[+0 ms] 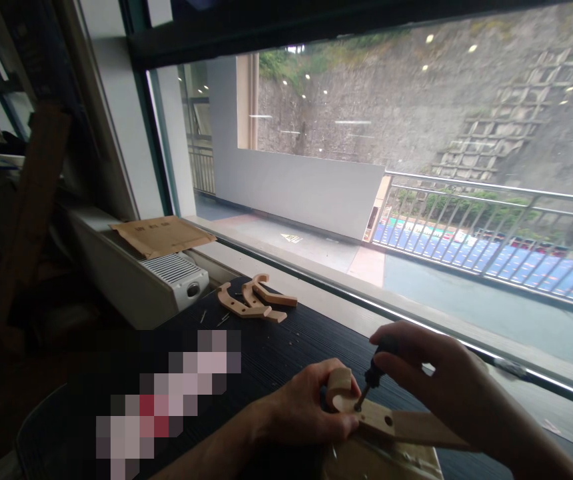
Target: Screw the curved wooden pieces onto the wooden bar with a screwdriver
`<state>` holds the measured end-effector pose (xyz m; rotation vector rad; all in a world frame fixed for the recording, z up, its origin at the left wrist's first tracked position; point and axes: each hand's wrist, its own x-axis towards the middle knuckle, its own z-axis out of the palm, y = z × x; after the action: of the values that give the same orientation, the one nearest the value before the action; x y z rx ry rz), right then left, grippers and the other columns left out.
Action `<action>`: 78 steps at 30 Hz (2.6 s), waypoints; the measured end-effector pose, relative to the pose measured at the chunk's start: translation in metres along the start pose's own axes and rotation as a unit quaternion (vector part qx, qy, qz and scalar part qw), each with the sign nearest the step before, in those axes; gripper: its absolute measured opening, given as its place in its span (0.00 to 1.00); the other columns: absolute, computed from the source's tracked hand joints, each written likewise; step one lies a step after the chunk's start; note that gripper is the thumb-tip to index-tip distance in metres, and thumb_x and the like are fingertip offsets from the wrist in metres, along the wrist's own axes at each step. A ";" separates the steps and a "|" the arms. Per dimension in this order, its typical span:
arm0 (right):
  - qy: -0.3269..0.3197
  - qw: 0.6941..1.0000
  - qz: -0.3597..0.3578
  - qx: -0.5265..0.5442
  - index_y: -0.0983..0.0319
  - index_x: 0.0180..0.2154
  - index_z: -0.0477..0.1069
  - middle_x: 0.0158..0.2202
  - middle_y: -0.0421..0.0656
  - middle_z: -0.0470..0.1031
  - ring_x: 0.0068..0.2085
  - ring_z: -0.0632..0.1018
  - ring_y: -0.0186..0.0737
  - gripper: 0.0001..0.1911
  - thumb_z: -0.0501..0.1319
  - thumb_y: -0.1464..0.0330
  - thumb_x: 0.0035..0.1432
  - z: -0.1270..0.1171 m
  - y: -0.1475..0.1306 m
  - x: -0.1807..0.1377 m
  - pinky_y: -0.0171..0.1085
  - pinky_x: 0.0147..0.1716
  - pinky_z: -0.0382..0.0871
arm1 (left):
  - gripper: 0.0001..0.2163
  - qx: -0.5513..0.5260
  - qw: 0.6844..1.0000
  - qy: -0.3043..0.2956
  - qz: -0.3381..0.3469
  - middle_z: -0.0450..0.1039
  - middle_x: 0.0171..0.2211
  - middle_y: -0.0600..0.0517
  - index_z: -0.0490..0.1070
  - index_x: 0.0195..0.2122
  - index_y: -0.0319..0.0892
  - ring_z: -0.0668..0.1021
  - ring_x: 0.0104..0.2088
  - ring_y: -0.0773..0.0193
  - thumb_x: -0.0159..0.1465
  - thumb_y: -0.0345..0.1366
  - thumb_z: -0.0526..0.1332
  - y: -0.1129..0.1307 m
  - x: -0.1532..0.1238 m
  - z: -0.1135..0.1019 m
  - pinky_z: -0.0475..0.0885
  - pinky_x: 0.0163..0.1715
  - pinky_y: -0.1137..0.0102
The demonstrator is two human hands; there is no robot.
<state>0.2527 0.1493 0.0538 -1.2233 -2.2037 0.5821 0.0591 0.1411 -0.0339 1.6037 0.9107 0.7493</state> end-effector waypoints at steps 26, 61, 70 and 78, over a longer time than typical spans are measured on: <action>-0.001 1.000 0.009 0.005 0.60 0.39 0.74 0.32 0.43 0.78 0.33 0.77 0.42 0.15 0.57 0.57 0.57 -0.004 0.003 -0.002 0.38 0.31 0.71 | 0.12 0.007 1.000 0.000 0.002 0.62 0.28 0.58 0.66 0.38 0.40 0.63 0.27 0.72 0.52 0.34 0.63 -0.002 0.001 0.001 0.61 0.27 0.77; 0.026 0.999 0.001 -0.022 0.59 0.36 0.71 0.29 0.41 0.77 0.31 0.75 0.39 0.12 0.56 0.58 0.58 -0.001 0.002 -0.002 0.35 0.28 0.70 | 0.11 0.133 0.990 -0.021 0.039 0.68 0.36 0.56 0.70 0.38 0.42 0.72 0.39 0.66 0.52 0.31 0.64 0.015 -0.006 -0.023 0.67 0.41 0.72; 0.026 0.998 -0.020 -0.047 0.56 0.43 0.72 0.28 0.39 0.75 0.29 0.75 0.37 0.12 0.56 0.62 0.59 -0.003 -0.003 -0.007 0.33 0.25 0.68 | 0.11 0.126 0.991 -0.019 0.041 0.69 0.36 0.55 0.70 0.38 0.42 0.72 0.39 0.66 0.52 0.31 0.63 0.015 -0.005 -0.023 0.67 0.42 0.72; 0.024 0.998 -0.005 -0.054 0.59 0.38 0.72 0.29 0.41 0.77 0.30 0.76 0.39 0.13 0.56 0.58 0.59 -0.001 0.000 -0.003 0.36 0.29 0.71 | 0.11 0.112 0.993 -0.028 0.034 0.69 0.35 0.56 0.70 0.37 0.42 0.73 0.38 0.66 0.52 0.31 0.63 0.016 -0.006 -0.023 0.67 0.40 0.73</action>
<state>0.2547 0.1469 0.0543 -1.2660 -2.2242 0.4304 0.0393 0.1454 -0.0136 1.8518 0.9295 0.6636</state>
